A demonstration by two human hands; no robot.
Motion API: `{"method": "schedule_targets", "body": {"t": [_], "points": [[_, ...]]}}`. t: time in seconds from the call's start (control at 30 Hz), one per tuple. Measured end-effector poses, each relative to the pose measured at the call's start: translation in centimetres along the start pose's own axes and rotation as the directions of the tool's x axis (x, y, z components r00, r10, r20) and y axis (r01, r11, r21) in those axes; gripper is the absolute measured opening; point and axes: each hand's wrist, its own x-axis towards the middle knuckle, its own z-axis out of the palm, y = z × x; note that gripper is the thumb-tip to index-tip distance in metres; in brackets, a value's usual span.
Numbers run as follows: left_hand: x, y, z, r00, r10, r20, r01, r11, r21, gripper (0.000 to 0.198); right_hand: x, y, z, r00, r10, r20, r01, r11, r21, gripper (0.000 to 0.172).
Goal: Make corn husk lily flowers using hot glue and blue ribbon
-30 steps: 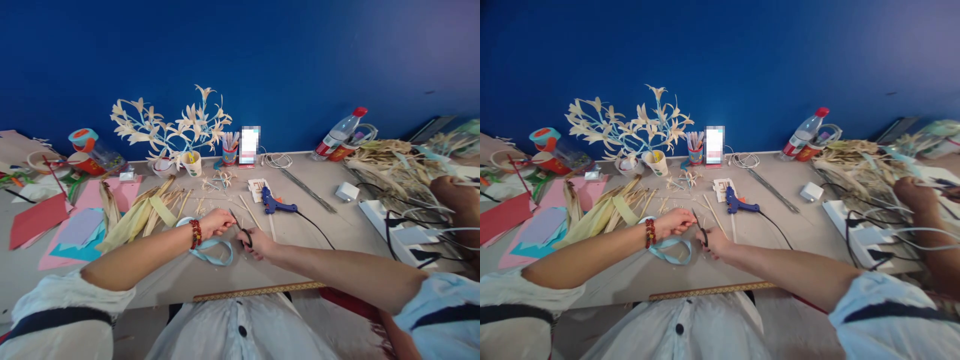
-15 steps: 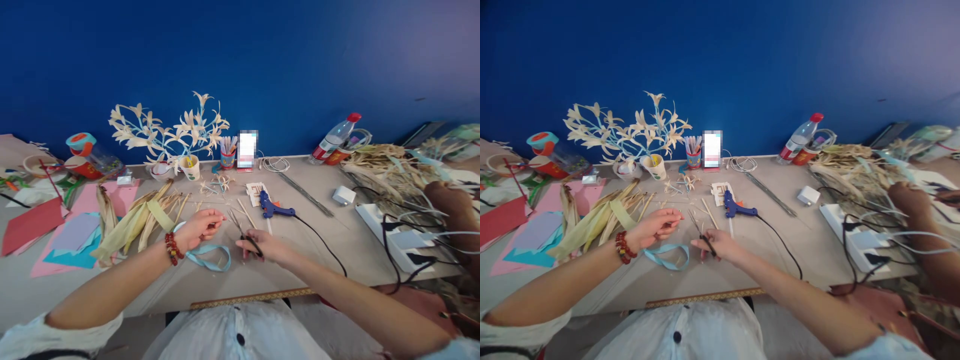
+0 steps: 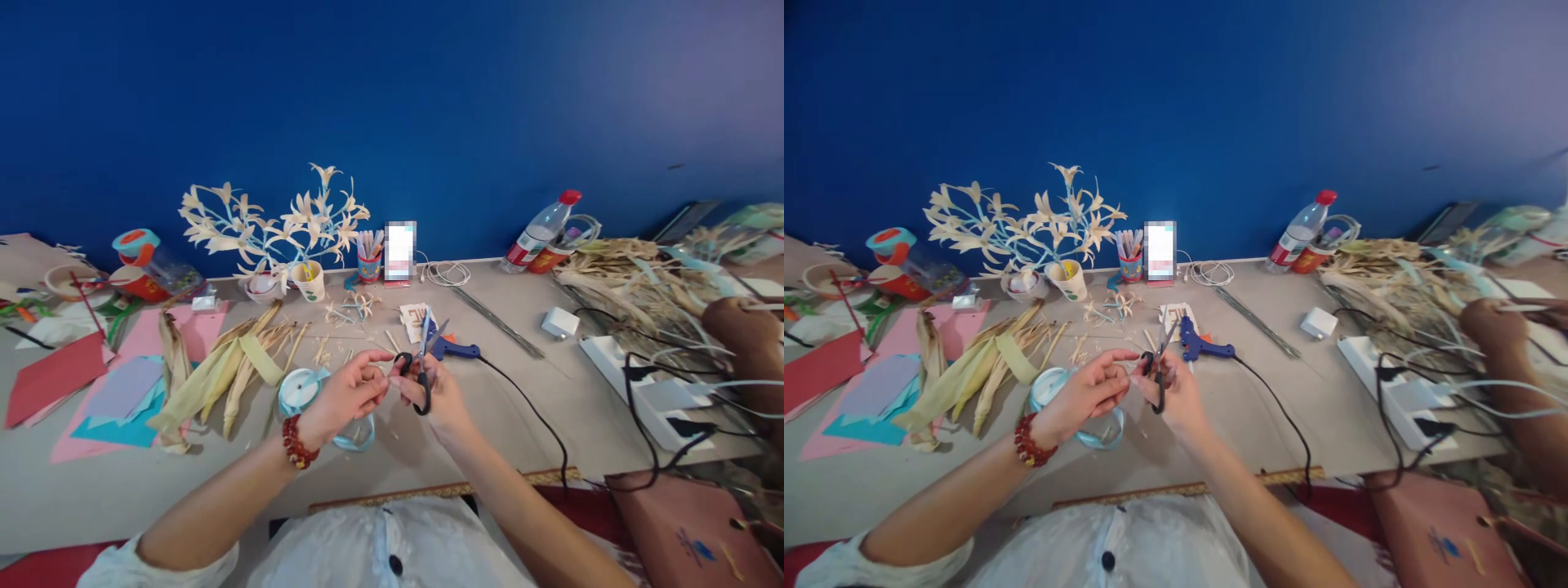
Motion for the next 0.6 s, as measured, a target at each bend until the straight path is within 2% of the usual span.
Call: {"method": "schedule_targets", "body": {"t": [0.13, 0.27, 0.47, 0.6], "points": [[0.5, 0.1, 0.5, 0.999, -0.025, 0.041, 0.027, 0.998, -0.063, 0.046, 0.2, 0.6, 0.0, 0.997, -0.046, -0.067, 0.048, 0.999, 0.023, 0.026], [1.1, 0.9, 0.1, 0.987, -0.037, 0.158, 0.065, 0.983, -0.173, 0.045, 1.0, 0.4, -0.7, 0.978, -0.159, -0.131, 0.171, 0.982, 0.083, 0.020], [1.0, 1.1, -2.2, 0.929, -0.176, 0.326, 0.228, 0.965, -0.130, 0.032, 3.2, -2.0, -4.4, 0.923, -0.289, -0.253, 0.324, 0.939, 0.111, 0.022], [0.5, 0.7, -3.5, 0.899, -0.250, 0.360, 0.311, 0.942, -0.122, 0.029, 3.9, -3.6, -6.7, 0.900, -0.323, -0.293, 0.374, 0.917, 0.136, 0.022]]}}
